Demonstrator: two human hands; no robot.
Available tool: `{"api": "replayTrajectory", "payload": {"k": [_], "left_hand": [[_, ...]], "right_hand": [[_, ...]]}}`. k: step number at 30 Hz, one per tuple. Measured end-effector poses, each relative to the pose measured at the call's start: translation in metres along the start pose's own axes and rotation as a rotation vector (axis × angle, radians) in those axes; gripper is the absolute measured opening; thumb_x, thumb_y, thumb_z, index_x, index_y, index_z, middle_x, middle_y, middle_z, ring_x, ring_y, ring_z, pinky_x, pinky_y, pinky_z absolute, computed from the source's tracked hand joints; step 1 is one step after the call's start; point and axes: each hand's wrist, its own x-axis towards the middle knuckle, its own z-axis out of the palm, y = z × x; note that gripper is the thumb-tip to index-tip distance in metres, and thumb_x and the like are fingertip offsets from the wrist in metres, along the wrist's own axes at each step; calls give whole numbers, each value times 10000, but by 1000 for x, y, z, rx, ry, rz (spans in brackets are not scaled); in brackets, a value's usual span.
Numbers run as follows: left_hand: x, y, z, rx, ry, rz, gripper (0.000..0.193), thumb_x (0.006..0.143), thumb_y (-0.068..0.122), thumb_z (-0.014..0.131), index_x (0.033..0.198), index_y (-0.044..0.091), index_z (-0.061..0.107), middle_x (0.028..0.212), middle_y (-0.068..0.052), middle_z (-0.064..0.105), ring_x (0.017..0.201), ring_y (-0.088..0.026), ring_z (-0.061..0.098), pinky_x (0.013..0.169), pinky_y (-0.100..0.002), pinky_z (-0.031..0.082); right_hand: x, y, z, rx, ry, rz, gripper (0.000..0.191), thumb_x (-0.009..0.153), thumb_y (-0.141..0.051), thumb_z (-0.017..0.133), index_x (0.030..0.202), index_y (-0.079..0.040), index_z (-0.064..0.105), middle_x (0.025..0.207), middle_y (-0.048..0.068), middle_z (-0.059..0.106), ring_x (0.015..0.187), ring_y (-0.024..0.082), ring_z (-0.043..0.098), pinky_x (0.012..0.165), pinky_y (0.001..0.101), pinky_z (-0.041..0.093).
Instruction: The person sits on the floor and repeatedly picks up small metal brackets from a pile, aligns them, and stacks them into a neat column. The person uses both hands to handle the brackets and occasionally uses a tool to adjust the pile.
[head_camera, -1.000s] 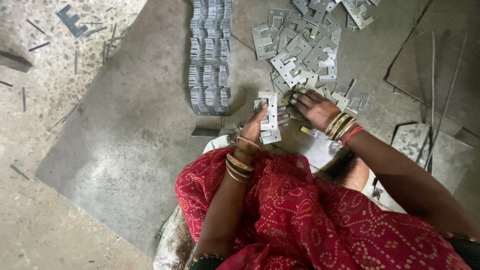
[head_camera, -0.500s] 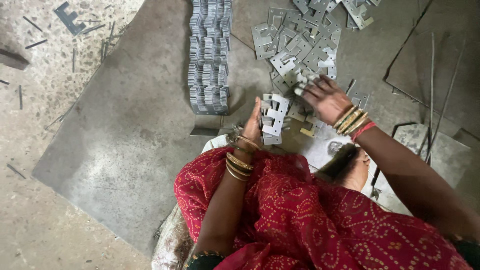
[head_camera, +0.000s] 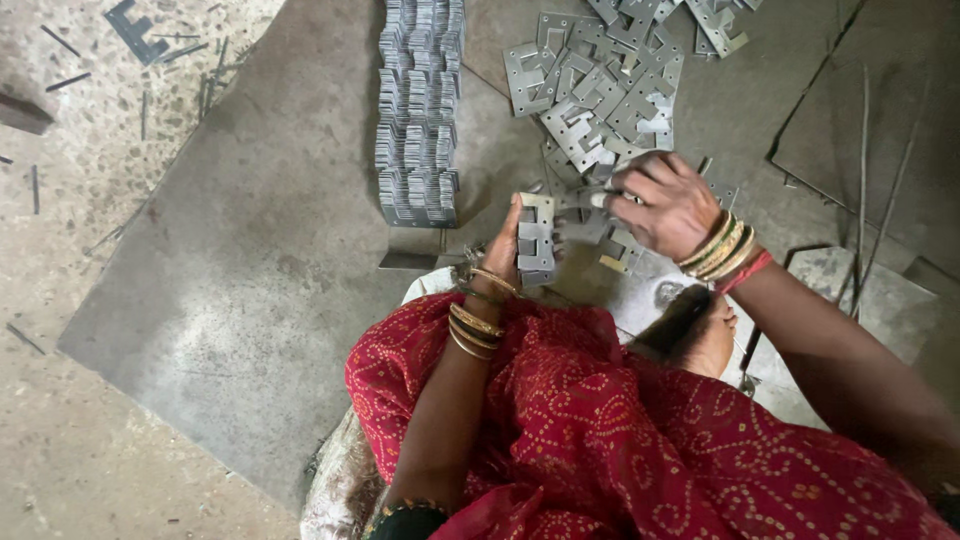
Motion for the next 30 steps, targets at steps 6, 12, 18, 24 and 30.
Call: {"api": "replayTrajectory", "payload": {"k": [6, 12, 18, 24, 30], "left_hand": [[1, -1, 11, 73, -17, -65, 934, 896, 835, 362, 1365, 61, 593, 1062, -161, 707, 878, -263, 737, 748, -434, 641], [11, -9, 0, 4, -61, -3, 897, 912, 800, 444, 1365, 37, 572, 1144, -152, 703, 901, -242, 734, 765, -423, 648], [10, -12, -7, 129, 37, 29, 858, 935, 731, 583, 1386, 1, 595, 1116, -152, 704, 847, -217, 715, 734, -383, 635], [12, -12, -4, -1, 63, 75, 1059, 822, 919, 339, 1304, 9, 588, 1044, -162, 737, 947, -258, 752, 824, -423, 658], [16, -18, -8, 0, 42, 37, 1087, 859, 903, 439, 1464, 10, 576, 1267, -244, 605, 1134, -354, 594, 987, -563, 505]], "right_hand": [[-33, -21, 21, -76, -278, -80, 765, 699, -79, 792, 1417, -262, 598, 1442, -16, 570, 1281, 229, 559, 1146, 433, 431], [-29, -17, 37, -152, -639, -64, 687, 749, -92, 708, 1393, -264, 540, 1542, 35, 448, 1385, 253, 489, 1165, 450, 369], [8, -24, -12, 112, -721, 340, 461, 976, -60, 571, 1422, -175, 572, 1293, 99, 658, 947, 236, 727, 714, 364, 657], [22, -42, -21, 431, -224, 501, 484, 896, -280, 734, 1299, -47, 602, 1098, 207, 713, 881, 306, 719, 763, 426, 628], [11, -15, 39, -74, -235, 296, 499, 820, -139, 719, 1304, -99, 608, 1248, 156, 702, 1225, 306, 637, 1049, 504, 520]]}}
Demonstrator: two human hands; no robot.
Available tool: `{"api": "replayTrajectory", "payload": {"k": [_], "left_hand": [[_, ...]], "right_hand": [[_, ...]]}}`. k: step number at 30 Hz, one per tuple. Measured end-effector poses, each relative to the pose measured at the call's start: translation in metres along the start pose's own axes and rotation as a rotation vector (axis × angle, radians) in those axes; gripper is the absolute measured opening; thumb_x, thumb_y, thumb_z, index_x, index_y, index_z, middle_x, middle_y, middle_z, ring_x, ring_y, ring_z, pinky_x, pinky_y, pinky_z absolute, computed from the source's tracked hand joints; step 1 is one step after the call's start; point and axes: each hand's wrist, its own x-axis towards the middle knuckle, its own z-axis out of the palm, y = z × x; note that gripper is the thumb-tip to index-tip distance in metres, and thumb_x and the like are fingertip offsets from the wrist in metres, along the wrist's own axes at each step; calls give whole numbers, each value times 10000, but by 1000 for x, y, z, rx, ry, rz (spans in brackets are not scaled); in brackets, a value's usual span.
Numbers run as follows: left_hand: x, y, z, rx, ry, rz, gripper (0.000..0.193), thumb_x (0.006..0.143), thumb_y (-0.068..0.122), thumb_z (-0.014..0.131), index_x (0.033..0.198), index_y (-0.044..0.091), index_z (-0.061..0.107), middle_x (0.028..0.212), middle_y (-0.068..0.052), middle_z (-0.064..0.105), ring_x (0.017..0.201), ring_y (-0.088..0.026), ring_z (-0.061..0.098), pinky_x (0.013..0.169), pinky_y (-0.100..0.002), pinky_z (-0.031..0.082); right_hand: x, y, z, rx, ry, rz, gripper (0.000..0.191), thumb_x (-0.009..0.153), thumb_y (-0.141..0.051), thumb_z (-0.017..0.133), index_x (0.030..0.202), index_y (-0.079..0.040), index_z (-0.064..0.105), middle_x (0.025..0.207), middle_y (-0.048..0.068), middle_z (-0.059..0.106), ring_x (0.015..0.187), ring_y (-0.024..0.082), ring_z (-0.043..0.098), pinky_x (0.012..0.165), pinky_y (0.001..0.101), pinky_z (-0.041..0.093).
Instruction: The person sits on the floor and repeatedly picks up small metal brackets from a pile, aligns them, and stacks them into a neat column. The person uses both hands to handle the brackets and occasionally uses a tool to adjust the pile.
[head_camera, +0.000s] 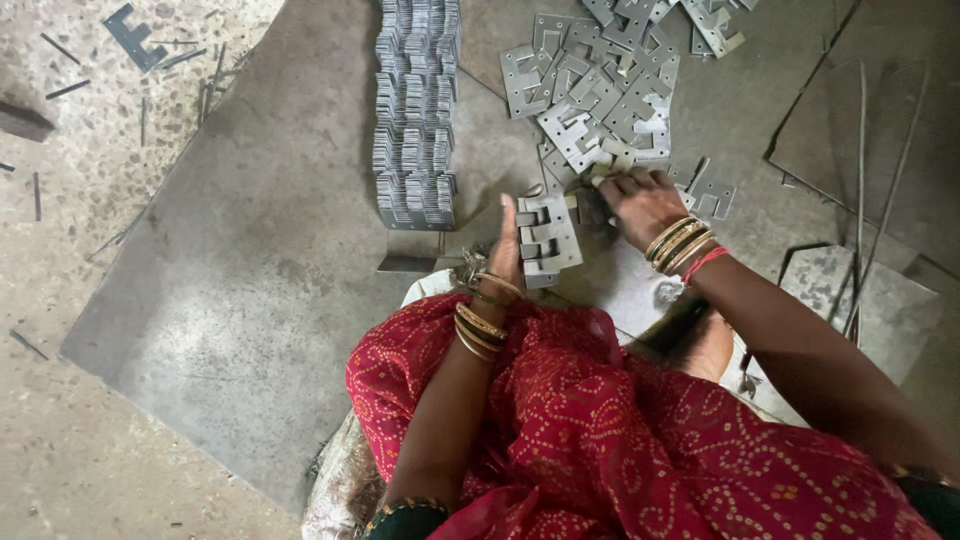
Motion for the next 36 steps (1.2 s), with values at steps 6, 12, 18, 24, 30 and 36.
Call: {"api": "replayTrajectory", "payload": {"k": [6, 12, 18, 24, 30, 36], "left_hand": [[0, 2, -5, 532, 136, 151, 1005, 729, 812, 662, 1422, 87, 587, 1416, -156, 599, 1296, -293, 553, 1055, -462, 457], [-6, 3, 2, 217, 53, 30, 864, 901, 747, 630, 1365, 17, 632, 1200, -243, 661, 972, -318, 664, 806, -454, 582], [-14, 8, 16, -59, -96, 53, 872, 907, 810, 411, 1443, 133, 530, 1084, -86, 665, 920, -194, 686, 808, -417, 644], [-15, 7, 7, -43, -71, 3, 925, 887, 822, 368, 1381, 58, 538, 1161, -175, 706, 983, -297, 724, 820, -463, 644], [-6, 3, 6, 3, -96, 21, 958, 902, 824, 354, 1350, 7, 578, 1183, -190, 701, 984, -298, 729, 829, -460, 650], [-15, 4, 10, 119, 9, 73, 858, 923, 768, 442, 1450, 93, 498, 1202, -205, 669, 990, -291, 684, 847, -450, 606]], "right_hand": [[2, 21, 12, 219, -189, 223, 608, 750, -248, 783, 1326, -148, 616, 1194, 207, 688, 1066, 383, 674, 925, 517, 564], [-2, 34, -18, 943, -165, 365, 379, 834, -173, 750, 1199, -72, 720, 974, 149, 777, 817, 283, 771, 784, 408, 651], [12, 26, -16, 456, -34, 151, 495, 815, -53, 680, 1306, -107, 649, 1292, 135, 674, 1152, 283, 675, 1042, 395, 559], [26, 30, 2, 12, -221, -187, 754, 762, -10, 613, 1486, -154, 461, 1599, 67, 370, 1457, 299, 369, 1210, 419, 305], [23, 46, 6, -82, -360, -218, 692, 786, -181, 637, 1451, -90, 472, 1543, 109, 413, 1419, 321, 404, 1108, 396, 440], [14, 32, -16, 294, -74, -14, 480, 897, -132, 604, 1370, -55, 626, 1217, 135, 714, 968, 286, 718, 789, 413, 633]]}}
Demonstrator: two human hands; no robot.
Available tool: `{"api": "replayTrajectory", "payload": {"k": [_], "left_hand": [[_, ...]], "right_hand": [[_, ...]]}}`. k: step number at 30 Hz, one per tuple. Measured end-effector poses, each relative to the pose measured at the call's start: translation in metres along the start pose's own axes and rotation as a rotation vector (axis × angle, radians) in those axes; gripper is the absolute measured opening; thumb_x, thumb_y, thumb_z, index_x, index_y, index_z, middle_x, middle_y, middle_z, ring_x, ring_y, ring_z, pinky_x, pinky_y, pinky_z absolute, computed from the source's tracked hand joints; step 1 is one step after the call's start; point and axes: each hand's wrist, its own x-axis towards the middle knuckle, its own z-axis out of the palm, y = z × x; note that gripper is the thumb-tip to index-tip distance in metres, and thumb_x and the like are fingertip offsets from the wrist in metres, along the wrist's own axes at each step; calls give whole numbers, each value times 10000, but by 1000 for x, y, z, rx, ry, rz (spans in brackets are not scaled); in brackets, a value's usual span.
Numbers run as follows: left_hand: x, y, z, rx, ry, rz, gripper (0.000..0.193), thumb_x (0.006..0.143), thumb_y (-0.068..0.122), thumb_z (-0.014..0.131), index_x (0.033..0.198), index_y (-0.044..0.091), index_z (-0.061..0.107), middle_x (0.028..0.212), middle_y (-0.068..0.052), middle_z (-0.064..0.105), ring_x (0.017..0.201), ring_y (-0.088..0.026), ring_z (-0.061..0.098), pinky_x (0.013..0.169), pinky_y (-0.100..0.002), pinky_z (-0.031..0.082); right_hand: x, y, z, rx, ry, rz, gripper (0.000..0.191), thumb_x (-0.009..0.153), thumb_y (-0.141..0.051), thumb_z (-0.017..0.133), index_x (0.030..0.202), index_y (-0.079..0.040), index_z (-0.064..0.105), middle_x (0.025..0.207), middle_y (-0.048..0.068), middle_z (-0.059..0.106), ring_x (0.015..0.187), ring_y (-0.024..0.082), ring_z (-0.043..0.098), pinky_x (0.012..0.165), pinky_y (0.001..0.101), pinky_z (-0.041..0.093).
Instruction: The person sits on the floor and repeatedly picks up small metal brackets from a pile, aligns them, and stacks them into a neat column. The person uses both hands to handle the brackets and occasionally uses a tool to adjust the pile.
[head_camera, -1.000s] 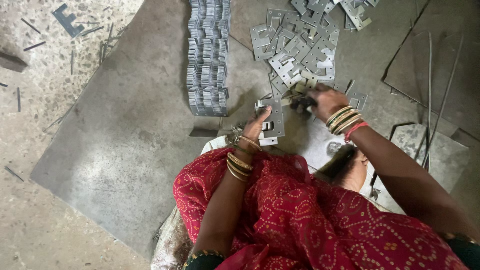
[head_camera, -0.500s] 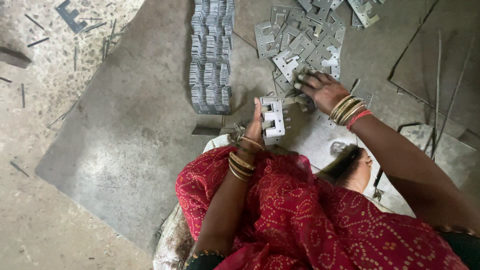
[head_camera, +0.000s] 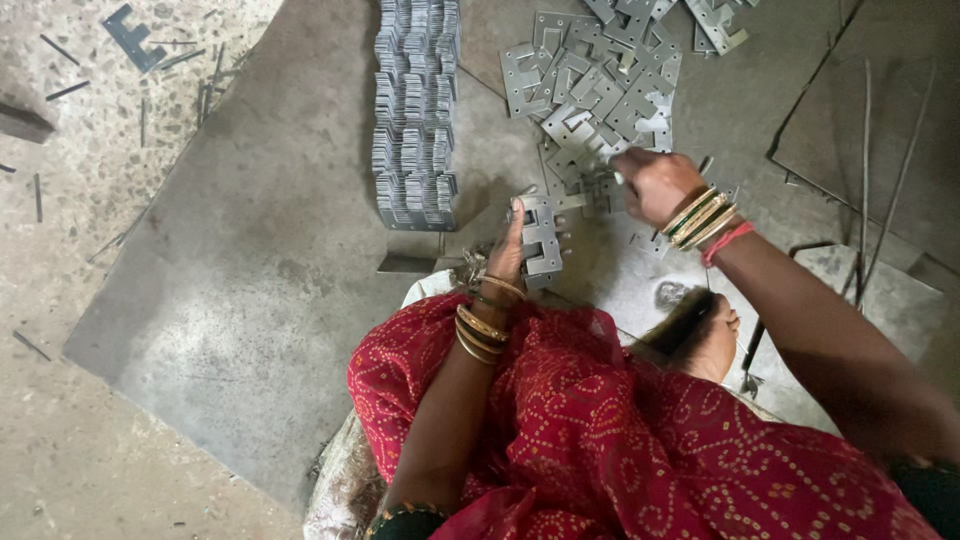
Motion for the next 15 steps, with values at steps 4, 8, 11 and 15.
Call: {"api": "replayTrajectory", "payload": {"k": [4, 8, 11, 15], "left_hand": [[0, 2, -1, 30, 60, 46, 862, 927, 789, 415, 1456, 115, 502, 1179, -124, 667, 999, -221, 684, 844, -401, 610], [6, 1, -4, 160, 117, 14, 857, 902, 809, 378, 1387, 125, 557, 1139, -58, 719, 999, -140, 724, 831, -332, 632], [10, -4, -2, 132, 79, 38, 823, 921, 781, 424, 1314, 80, 602, 1038, -77, 708, 888, -169, 720, 762, -359, 644], [8, -7, 0, -15, 22, 13, 762, 986, 726, 491, 1286, 37, 619, 997, -86, 689, 812, -181, 697, 717, -371, 627]], "right_hand": [[-12, -6, -10, 550, 47, 146, 406, 868, -116, 638, 1268, -50, 663, 997, 118, 755, 766, 270, 758, 699, 387, 647], [-21, 3, 1, 172, 34, 331, 339, 904, -149, 686, 1239, -112, 717, 1090, 179, 751, 960, 347, 730, 933, 469, 585], [-22, 6, 20, -124, 19, 83, 541, 808, -271, 775, 1287, -66, 630, 1247, 203, 686, 1186, 378, 627, 1045, 506, 476], [-15, 4, 39, -186, -1, 100, 696, 753, -283, 809, 1369, -96, 545, 1456, 154, 580, 1331, 357, 511, 1125, 489, 403]]}}
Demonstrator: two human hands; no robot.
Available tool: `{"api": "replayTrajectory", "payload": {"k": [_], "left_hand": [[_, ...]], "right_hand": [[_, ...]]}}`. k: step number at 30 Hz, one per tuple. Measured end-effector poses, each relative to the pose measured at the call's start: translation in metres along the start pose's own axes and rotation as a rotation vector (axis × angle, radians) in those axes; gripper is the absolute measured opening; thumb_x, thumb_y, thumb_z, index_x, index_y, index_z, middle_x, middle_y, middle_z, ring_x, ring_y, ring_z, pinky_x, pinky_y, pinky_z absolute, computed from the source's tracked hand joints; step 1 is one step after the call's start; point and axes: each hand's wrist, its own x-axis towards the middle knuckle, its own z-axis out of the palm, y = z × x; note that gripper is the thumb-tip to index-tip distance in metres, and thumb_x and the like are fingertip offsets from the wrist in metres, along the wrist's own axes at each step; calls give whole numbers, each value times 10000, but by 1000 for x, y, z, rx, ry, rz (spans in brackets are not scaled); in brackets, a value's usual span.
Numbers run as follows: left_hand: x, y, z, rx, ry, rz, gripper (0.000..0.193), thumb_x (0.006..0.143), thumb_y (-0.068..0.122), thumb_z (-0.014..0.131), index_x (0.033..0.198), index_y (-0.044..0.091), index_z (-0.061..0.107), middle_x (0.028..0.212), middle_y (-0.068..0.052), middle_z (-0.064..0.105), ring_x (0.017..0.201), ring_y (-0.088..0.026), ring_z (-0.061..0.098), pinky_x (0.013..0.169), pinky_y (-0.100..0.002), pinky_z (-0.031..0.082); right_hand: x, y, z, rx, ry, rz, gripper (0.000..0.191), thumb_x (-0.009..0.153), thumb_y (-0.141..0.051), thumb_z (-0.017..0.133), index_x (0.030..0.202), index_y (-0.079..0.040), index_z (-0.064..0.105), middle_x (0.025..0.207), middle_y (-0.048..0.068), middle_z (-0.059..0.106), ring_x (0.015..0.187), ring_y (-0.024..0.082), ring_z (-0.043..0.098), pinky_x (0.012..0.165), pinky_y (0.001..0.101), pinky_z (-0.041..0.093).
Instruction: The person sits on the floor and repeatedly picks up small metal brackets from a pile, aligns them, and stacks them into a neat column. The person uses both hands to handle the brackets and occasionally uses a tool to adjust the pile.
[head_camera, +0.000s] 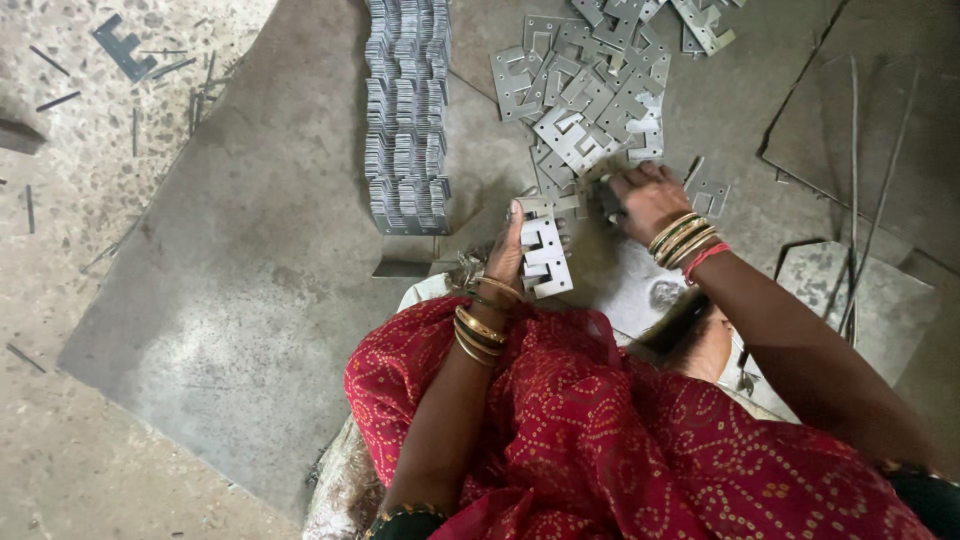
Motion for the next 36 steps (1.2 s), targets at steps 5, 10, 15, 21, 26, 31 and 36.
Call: {"api": "replayTrajectory", "payload": {"k": [5, 10, 15, 21, 26, 31, 36], "left_hand": [[-3, 6, 2, -47, -25, -48, 668, 952, 674, 510, 1247, 77, 567, 965, -85, 696, 781, -210, 724, 683, -410, 648], [-1, 9, 4, -46, -82, -33, 721, 945, 701, 508, 1286, 70, 570, 999, -120, 727, 780, -209, 721, 665, -376, 630], [1, 6, -1, -29, -66, -61, 766, 908, 732, 503, 1275, 65, 581, 993, -104, 723, 790, -198, 727, 676, -385, 648], [6, -2, -8, -209, -338, -111, 831, 1034, 818, 462, 1163, 14, 633, 879, -120, 684, 663, -219, 682, 676, -410, 660], [7, -8, -8, -87, -230, -222, 842, 913, 785, 437, 1218, 32, 655, 960, -123, 735, 768, -227, 749, 660, -385, 648], [6, -3, -2, 19, -170, -191, 683, 966, 614, 550, 1314, 31, 627, 1130, -122, 754, 868, -226, 750, 717, -371, 634], [-4, 1, 0, -27, -117, -207, 615, 975, 542, 597, 1329, 39, 607, 1121, -122, 747, 863, -225, 740, 717, -379, 625]], "right_hand": [[5, 2, 4, 254, -243, 305, 882, 764, -338, 850, 1498, -40, 465, 1448, 217, 557, 1376, 399, 494, 1167, 490, 424], [-2, 9, 5, -138, 38, -45, 874, 633, -444, 761, 1387, -62, 541, 1355, 187, 622, 1213, 375, 582, 1031, 532, 447], [-7, -6, -13, -70, -93, 15, 460, 945, -407, 572, 1268, -92, 656, 1151, 151, 706, 1073, 295, 673, 1019, 467, 514], [-11, -7, -57, 355, 389, -313, 391, 745, -176, 716, 1125, -98, 666, 1059, 148, 717, 1016, 312, 697, 1046, 497, 547], [-35, 49, -55, 420, 232, 380, 450, 892, -125, 742, 1329, -85, 645, 1205, 219, 705, 1052, 386, 711, 948, 478, 581], [-54, 80, -4, 162, 64, 443, 490, 824, -207, 775, 1294, -143, 654, 1201, 198, 716, 1083, 420, 682, 927, 522, 544], [-64, 84, 20, 134, -42, 574, 532, 830, -287, 814, 1284, -101, 609, 1170, 246, 699, 1085, 430, 675, 929, 523, 542]]}}
